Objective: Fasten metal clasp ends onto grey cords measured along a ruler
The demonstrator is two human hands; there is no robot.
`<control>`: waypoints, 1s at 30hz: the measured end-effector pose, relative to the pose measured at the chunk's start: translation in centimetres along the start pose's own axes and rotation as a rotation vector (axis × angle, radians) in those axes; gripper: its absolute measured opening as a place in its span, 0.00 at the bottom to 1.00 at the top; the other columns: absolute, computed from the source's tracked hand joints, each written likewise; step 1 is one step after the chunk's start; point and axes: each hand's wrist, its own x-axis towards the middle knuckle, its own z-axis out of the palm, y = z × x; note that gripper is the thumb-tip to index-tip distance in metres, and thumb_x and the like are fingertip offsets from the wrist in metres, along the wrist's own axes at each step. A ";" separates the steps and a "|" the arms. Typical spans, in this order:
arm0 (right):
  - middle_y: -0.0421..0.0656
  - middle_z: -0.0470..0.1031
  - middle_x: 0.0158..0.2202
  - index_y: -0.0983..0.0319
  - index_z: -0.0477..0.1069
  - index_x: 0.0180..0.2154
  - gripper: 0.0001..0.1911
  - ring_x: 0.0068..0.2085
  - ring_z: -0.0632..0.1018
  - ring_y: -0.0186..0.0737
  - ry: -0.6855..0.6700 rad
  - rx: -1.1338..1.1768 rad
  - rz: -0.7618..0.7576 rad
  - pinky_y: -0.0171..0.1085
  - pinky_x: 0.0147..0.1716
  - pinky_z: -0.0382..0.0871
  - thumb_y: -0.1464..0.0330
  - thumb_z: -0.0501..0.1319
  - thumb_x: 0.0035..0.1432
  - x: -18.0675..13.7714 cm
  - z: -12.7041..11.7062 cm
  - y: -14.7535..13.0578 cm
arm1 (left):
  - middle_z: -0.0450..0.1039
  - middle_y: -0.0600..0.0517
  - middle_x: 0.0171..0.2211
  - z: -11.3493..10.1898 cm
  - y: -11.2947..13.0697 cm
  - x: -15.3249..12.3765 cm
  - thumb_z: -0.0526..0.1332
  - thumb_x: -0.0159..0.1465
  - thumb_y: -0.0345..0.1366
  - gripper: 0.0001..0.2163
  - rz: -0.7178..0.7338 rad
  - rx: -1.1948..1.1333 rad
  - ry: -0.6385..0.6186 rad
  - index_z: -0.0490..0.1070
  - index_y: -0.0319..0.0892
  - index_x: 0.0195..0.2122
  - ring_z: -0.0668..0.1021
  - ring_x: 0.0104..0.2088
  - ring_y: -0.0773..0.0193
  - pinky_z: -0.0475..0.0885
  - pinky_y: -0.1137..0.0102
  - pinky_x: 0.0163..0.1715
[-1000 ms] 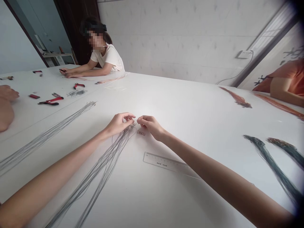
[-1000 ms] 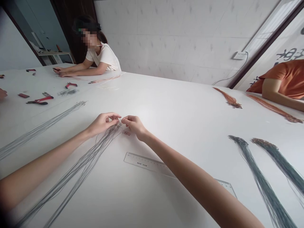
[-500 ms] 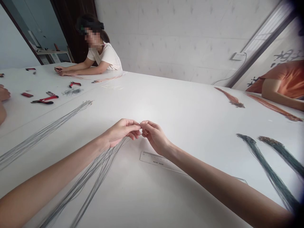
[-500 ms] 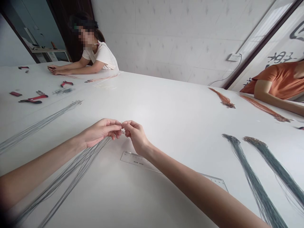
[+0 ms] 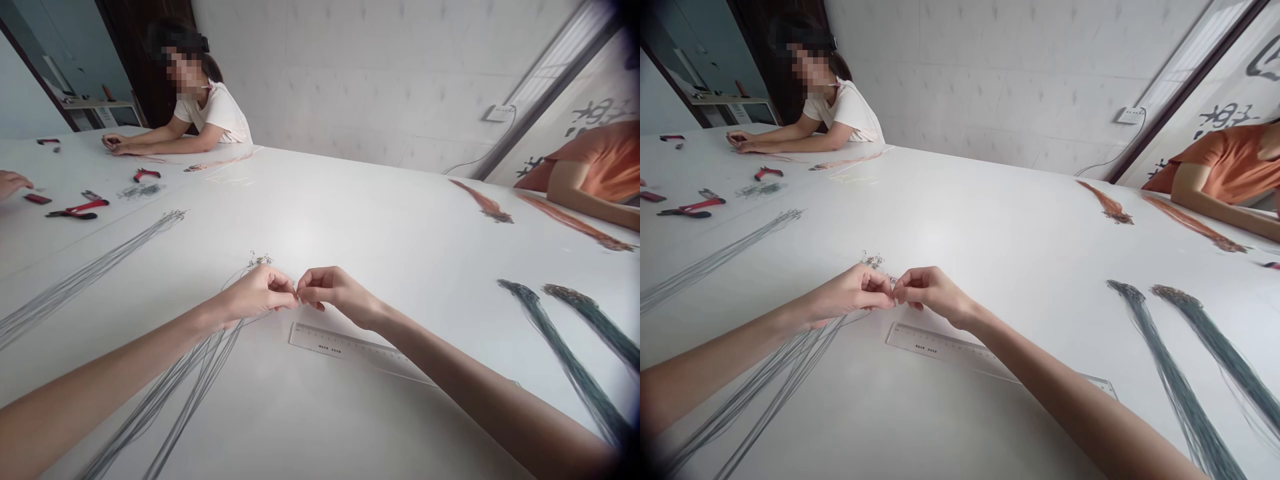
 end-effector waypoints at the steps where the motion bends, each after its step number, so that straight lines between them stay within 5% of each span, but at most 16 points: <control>1: 0.39 0.66 0.25 0.65 0.68 0.27 0.05 0.24 0.61 0.28 -0.015 -0.019 0.006 0.32 0.25 0.54 0.69 0.60 0.49 -0.1 0.0 0.0 | 0.54 0.57 0.18 0.0 0.0 0.1 0.58 0.52 0.33 0.09 -0.007 0.017 -0.016 0.62 0.39 0.17 0.58 0.21 0.71 0.52 0.73 0.20; 8: 0.36 0.63 0.20 0.64 0.65 0.27 0.03 0.22 0.62 0.27 0.023 -0.186 -0.007 0.29 0.21 0.53 0.71 0.57 0.51 -1.0 0.4 -0.3 | 0.61 0.55 0.20 0.2 -0.5 0.4 0.58 0.52 0.33 0.05 0.040 0.074 -0.069 0.69 0.40 0.21 0.63 0.23 0.69 0.56 0.75 0.21; 19: 0.35 0.59 0.18 0.63 0.64 0.25 0.02 0.20 0.59 0.28 0.206 -0.420 0.018 0.29 0.19 0.52 0.72 0.54 0.48 -1.6 1.2 2.0 | 0.56 0.58 0.15 1.5 -2.2 -0.5 0.56 0.54 0.33 0.05 0.138 0.310 0.162 0.71 0.42 0.24 0.60 0.18 0.71 0.57 0.75 0.18; 25: 0.34 0.60 0.17 0.62 0.63 0.23 0.04 0.19 0.58 0.27 0.176 -0.656 -0.036 0.29 0.20 0.53 0.75 0.53 0.46 -1.9 1.8 2.0 | 0.52 0.58 0.15 1.7 -3.3 -0.9 0.56 0.56 0.31 0.06 0.281 0.437 0.158 0.70 0.43 0.24 0.58 0.18 0.72 0.55 0.76 0.18; 30: 0.35 0.61 0.17 0.62 0.63 0.23 0.04 0.19 0.59 0.27 0.156 -0.670 -0.044 0.29 0.19 0.53 0.75 0.53 0.46 -1.9 1.6 2.1 | 0.62 0.56 0.18 1.6 -3.7 -1.0 0.56 0.57 0.31 0.07 0.332 0.434 0.122 0.73 0.43 0.26 0.61 0.19 0.72 0.57 0.76 0.18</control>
